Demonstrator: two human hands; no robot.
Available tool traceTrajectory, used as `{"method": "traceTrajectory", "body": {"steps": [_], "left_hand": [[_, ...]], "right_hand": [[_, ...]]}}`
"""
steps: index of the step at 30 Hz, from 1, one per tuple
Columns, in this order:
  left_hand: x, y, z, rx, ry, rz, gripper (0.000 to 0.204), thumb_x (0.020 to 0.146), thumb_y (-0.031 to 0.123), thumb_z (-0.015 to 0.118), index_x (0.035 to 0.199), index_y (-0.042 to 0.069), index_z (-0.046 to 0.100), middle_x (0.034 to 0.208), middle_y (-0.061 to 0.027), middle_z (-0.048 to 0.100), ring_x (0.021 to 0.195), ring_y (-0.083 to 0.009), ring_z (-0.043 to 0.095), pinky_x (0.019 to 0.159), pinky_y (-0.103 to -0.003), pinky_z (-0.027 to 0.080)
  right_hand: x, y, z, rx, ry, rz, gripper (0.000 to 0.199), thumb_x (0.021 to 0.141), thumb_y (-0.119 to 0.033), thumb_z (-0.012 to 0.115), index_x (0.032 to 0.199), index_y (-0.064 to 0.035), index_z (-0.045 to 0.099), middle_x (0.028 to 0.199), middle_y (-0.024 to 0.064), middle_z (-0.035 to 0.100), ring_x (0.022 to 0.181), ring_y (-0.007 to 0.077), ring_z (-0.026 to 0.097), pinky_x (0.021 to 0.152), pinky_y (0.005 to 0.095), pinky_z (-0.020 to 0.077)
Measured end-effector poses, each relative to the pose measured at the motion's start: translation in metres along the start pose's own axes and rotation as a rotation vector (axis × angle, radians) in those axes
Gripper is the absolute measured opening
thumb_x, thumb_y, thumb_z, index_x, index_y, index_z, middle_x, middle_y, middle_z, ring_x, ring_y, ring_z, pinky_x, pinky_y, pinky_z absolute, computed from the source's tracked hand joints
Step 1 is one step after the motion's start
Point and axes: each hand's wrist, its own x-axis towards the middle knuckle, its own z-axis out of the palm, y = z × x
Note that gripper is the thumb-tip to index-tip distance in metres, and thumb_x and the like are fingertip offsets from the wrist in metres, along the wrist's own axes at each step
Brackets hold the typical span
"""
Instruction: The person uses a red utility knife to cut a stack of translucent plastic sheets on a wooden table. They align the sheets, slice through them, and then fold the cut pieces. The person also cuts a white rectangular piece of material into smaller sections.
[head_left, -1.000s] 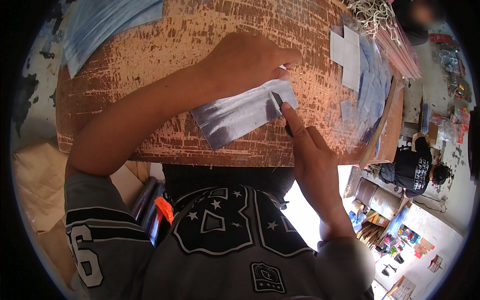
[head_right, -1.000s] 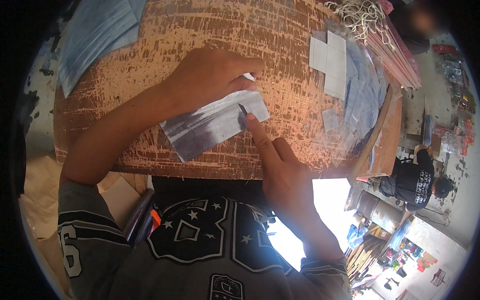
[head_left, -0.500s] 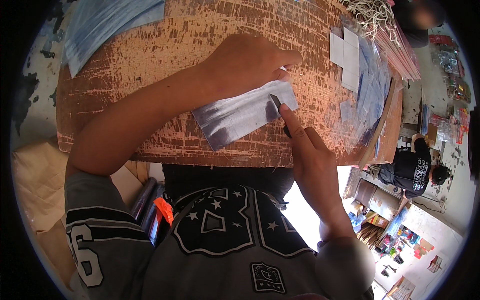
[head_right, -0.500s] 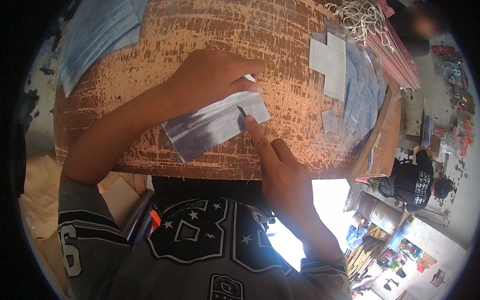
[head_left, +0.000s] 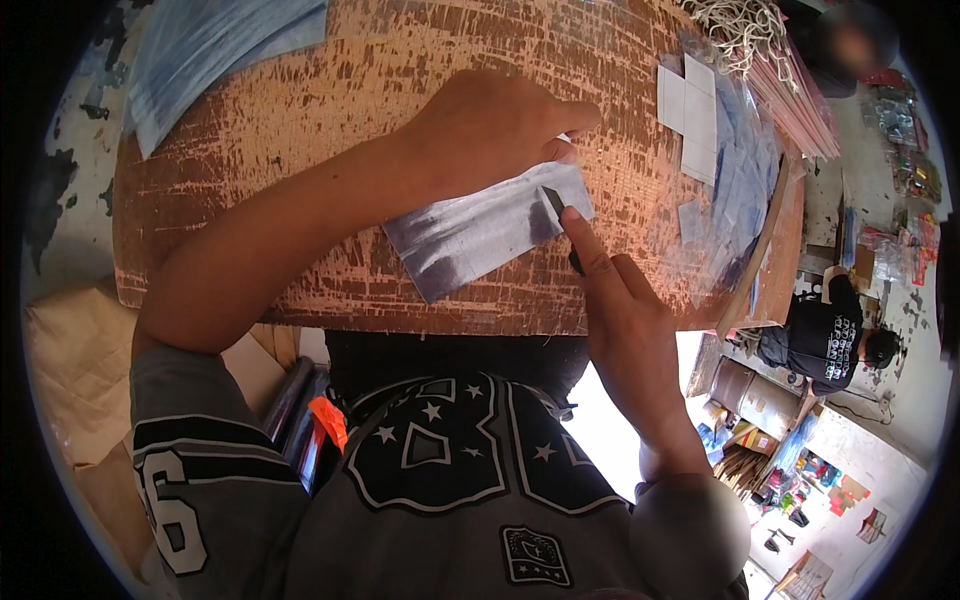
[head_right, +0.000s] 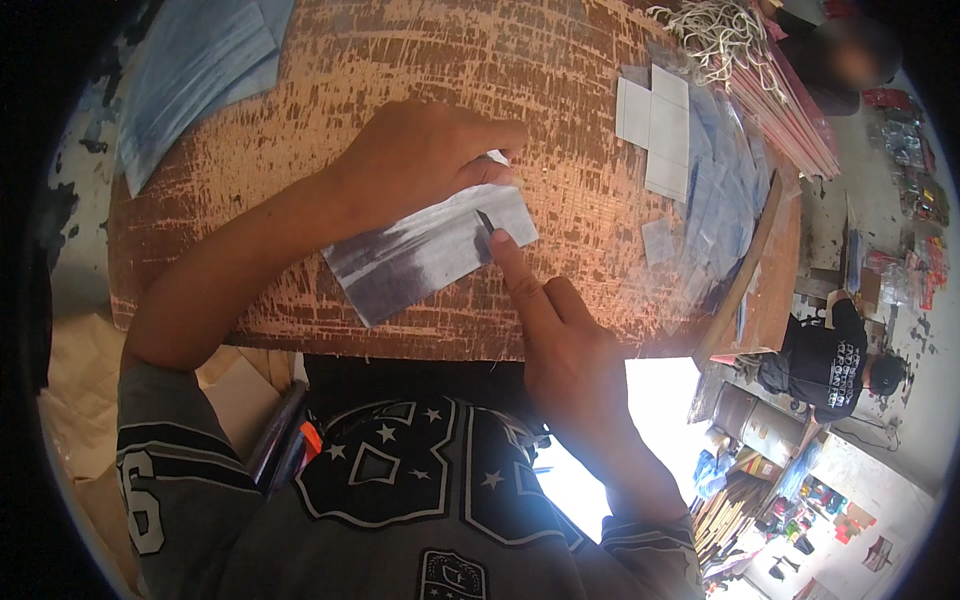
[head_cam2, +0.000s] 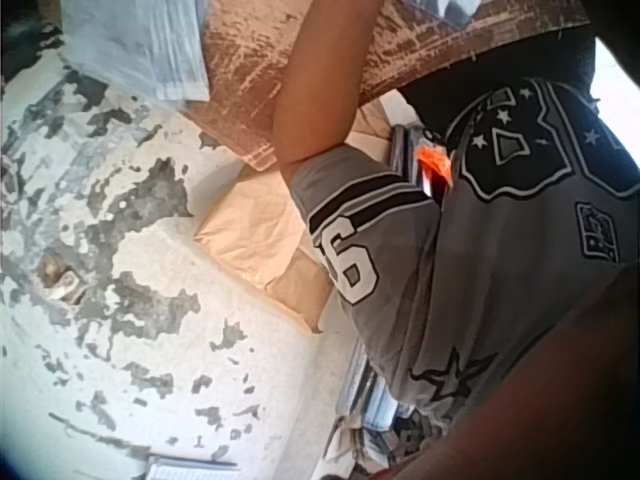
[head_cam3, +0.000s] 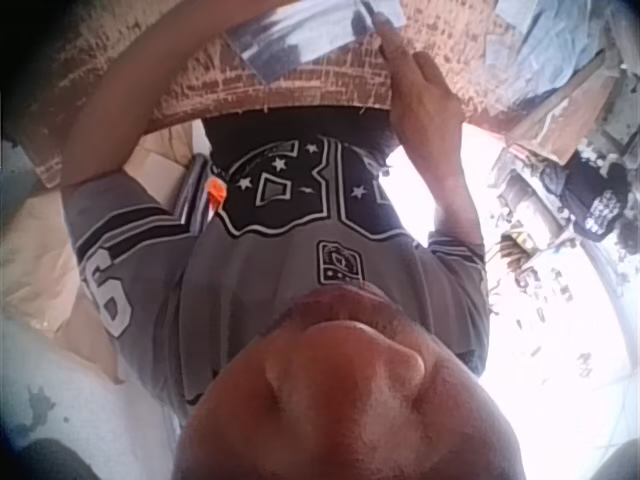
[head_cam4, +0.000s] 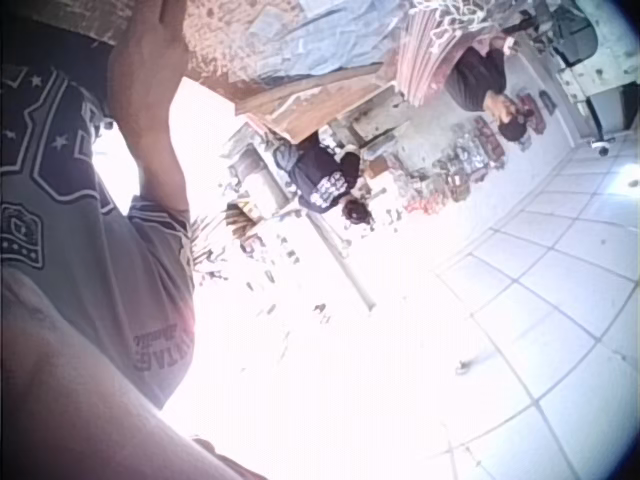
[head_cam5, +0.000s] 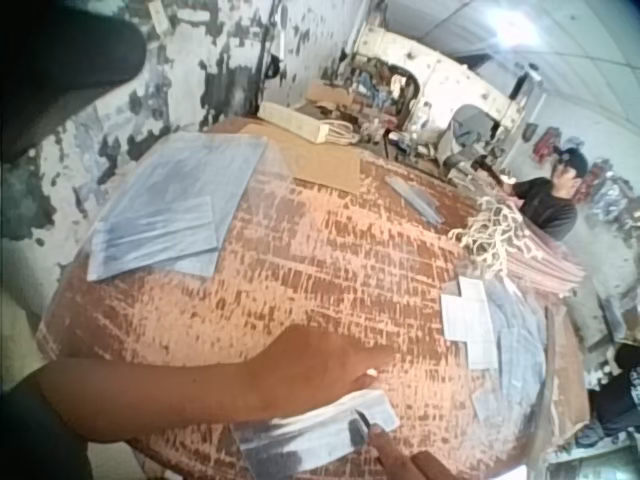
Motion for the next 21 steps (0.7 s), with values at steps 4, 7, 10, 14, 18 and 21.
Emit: {"method": "traceTrajectory", "body": {"steps": [4,7,10,14,18,21], "left_hand": [[0.0022,0.0011,-0.0024,0.003,-0.048,-0.027,0.024,0.104,0.041,0.072,0.114,0.019,0.072,0.091,-0.0072,0.081,0.084,-0.0303,0.08,0.075,-0.047,0.061],[0.0016,0.0006,-0.0006,0.0,-0.047,-0.037,0.024,0.104,0.041,0.072,0.113,0.019,0.071,0.091,-0.0069,0.081,0.084,-0.0299,0.08,0.074,-0.047,0.061],[0.0017,0.0003,-0.0007,-0.008,-0.045,-0.032,0.023,0.104,0.04,0.073,0.113,0.019,0.072,0.091,-0.0068,0.081,0.084,-0.0294,0.08,0.074,-0.046,0.061],[0.0012,0.0024,-0.0032,-0.007,-0.027,-0.028,0.023,0.104,0.039,0.073,0.114,0.019,0.072,0.091,-0.0068,0.081,0.084,-0.0291,0.08,0.075,-0.046,0.061],[0.0012,0.0018,-0.0033,-0.009,-0.037,-0.03,0.022,0.103,0.039,0.074,0.114,0.019,0.072,0.09,-0.0073,0.081,0.085,-0.0295,0.08,0.075,-0.046,0.061],[0.0005,0.0002,-0.0004,-0.037,0.002,-0.015,0.023,0.103,0.038,0.074,0.114,0.018,0.072,0.09,-0.0078,0.081,0.085,-0.0302,0.08,0.075,-0.047,0.061]], "right_hand": [[0.0002,0.0008,0.0001,0.015,-0.002,-0.001,0.071,0.105,0.007,0.062,0.168,-0.0219,0.053,0.095,0.0179,0.068,0.078,0.0346,0.071,0.073,0.049,0.0562],[0.0005,-0.0003,-0.0001,0.027,-0.006,0.002,0.07,0.105,0.008,0.062,0.168,-0.0217,0.053,0.095,0.0182,0.068,0.078,0.0346,0.071,0.073,0.0489,0.0559],[0.0009,-0.0005,-0.0009,0.04,-0.01,0.004,0.07,0.105,0.008,0.061,0.168,-0.0216,0.053,0.095,0.0184,0.068,0.078,0.0346,0.071,0.073,0.0489,0.0558],[0.0004,-0.002,-0.0018,0.03,-0.008,0.008,0.07,0.105,0.008,0.061,0.168,-0.0214,0.054,0.097,0.0192,0.07,0.081,0.0358,0.073,0.074,0.0494,0.0563],[0.0009,-0.0023,-0.0008,0.026,-0.018,0.007,0.07,0.105,0.008,0.061,0.167,-0.0208,0.054,0.101,0.0204,0.072,0.085,0.0379,0.075,0.075,0.05,0.057],[0.0011,-0.0009,0.0,0.021,-0.022,0.002,0.076,0.102,0.009,0.061,0.169,-0.0236,0.05,0.1,0.0182,0.069,0.083,0.0369,0.074,0.074,0.0511,0.0577]]}}
